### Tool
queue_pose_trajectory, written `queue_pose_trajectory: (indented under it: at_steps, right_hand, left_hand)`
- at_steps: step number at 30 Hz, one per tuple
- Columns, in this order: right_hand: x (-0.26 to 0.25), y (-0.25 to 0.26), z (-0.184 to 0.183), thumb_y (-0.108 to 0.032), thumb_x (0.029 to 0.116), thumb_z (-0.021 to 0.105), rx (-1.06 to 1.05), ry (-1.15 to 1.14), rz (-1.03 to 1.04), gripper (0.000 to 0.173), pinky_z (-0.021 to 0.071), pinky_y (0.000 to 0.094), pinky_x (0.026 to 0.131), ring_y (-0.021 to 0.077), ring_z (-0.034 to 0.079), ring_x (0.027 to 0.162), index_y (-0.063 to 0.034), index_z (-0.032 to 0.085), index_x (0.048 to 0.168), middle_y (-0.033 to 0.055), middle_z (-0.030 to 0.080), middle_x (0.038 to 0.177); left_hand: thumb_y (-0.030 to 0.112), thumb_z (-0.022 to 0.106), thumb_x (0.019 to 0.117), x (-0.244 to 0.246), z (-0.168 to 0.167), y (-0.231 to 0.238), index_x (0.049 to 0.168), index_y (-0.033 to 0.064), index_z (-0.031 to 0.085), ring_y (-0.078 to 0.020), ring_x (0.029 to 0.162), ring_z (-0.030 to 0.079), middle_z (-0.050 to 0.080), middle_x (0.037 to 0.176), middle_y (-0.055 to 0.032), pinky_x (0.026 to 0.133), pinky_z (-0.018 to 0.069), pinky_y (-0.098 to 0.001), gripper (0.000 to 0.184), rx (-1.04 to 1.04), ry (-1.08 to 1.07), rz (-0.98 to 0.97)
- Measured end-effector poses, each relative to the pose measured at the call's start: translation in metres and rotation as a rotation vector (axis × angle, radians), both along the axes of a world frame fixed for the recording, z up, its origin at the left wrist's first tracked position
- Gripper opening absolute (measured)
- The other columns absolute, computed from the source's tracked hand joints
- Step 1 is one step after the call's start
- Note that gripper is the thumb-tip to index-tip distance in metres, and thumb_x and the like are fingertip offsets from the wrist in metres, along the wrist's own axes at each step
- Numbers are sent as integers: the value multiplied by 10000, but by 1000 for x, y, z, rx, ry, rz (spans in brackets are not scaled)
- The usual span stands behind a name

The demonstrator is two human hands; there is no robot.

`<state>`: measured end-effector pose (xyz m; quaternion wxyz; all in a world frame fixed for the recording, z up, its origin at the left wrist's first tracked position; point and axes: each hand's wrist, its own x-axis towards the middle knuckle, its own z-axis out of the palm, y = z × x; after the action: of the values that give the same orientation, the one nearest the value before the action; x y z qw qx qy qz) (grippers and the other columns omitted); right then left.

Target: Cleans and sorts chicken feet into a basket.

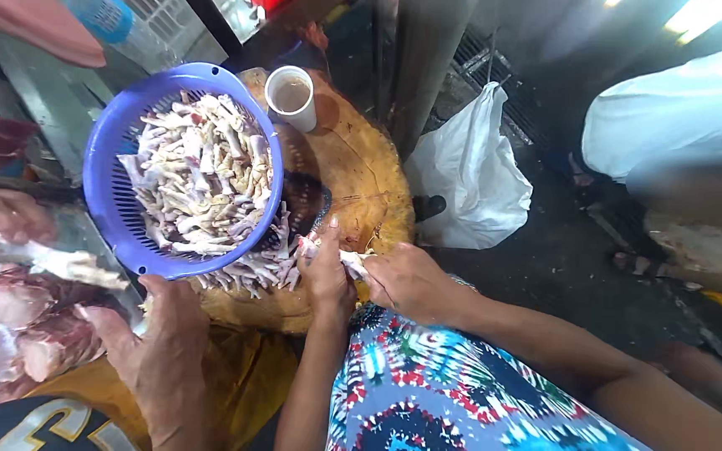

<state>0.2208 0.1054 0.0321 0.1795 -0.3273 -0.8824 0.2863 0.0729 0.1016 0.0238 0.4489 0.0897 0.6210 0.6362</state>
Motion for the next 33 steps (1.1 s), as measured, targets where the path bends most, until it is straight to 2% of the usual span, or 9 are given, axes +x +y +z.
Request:
queue_pose_trajectory:
  at_steps: [3,6,10,12,16,19,22,28,33]
  right_hand:
    - [16,-13,4,-213,1024,400,-76,113,33,314,433,406,648,192,581,616,-109,590,797,34,566,636]
    - [21,-4,5,-241,1061,423,-44,192,-69,326,475,398,667,175,610,689,-91,622,851,40,610,722]
    - [17,21,0,-407,1045,570,53,281,-56,368,564,369,830,174,662,928,-66,670,1141,61,677,982]
    - [14,26,-3,-378,1028,618,-48,360,35,366,580,311,852,140,650,963,-44,650,1176,69,662,1037]
    - [9,26,-10,-283,1014,653,-178,438,129,273,573,281,866,129,645,975,-18,666,1074,82,648,1016]
    - [11,21,-6,-150,1005,596,-10,345,86,153,549,392,879,185,664,985,-68,714,1056,57,695,987]
    - [13,14,-7,-107,1006,548,92,290,25,171,515,406,825,191,652,936,-112,704,1077,35,691,968]
    - [17,17,-9,-199,983,607,-164,225,1,141,510,415,861,145,644,959,-95,689,1032,16,676,973]
    - [14,20,-3,-83,896,594,-9,157,-18,157,470,441,846,162,639,908,-116,715,991,11,668,925]
  left_hand:
    - [316,651,995,-18,-3,5,944,116,629,-115,462,573,589,602,-17,430,527,-303,208,-26,-113,33]
    - [329,696,964,-23,1,2,900,153,631,-79,470,529,536,598,26,455,513,-265,199,73,-56,-59]
    - [348,702,960,-8,6,1,895,154,638,-74,481,517,509,587,29,497,523,-263,214,113,-112,-248]
    - [330,711,956,-4,6,-1,920,115,665,-96,520,578,579,619,-7,533,555,-287,223,106,-100,-312]
    - [317,771,904,2,8,-4,985,65,695,-134,664,673,693,756,-66,628,591,-320,276,92,-37,-406]
    - [296,759,918,7,9,-3,974,60,687,-137,633,666,684,738,-72,594,586,-320,253,50,-34,-355]
    - [274,753,926,12,8,-3,974,55,678,-152,604,657,669,717,-82,570,583,-333,236,25,-41,-287]
    - [314,793,891,12,4,-2,893,70,670,-133,545,607,631,661,-45,514,539,-306,273,-34,170,-292]
    - [390,800,875,11,7,0,871,89,666,-140,521,584,610,645,-38,480,511,-314,329,-83,244,-291]
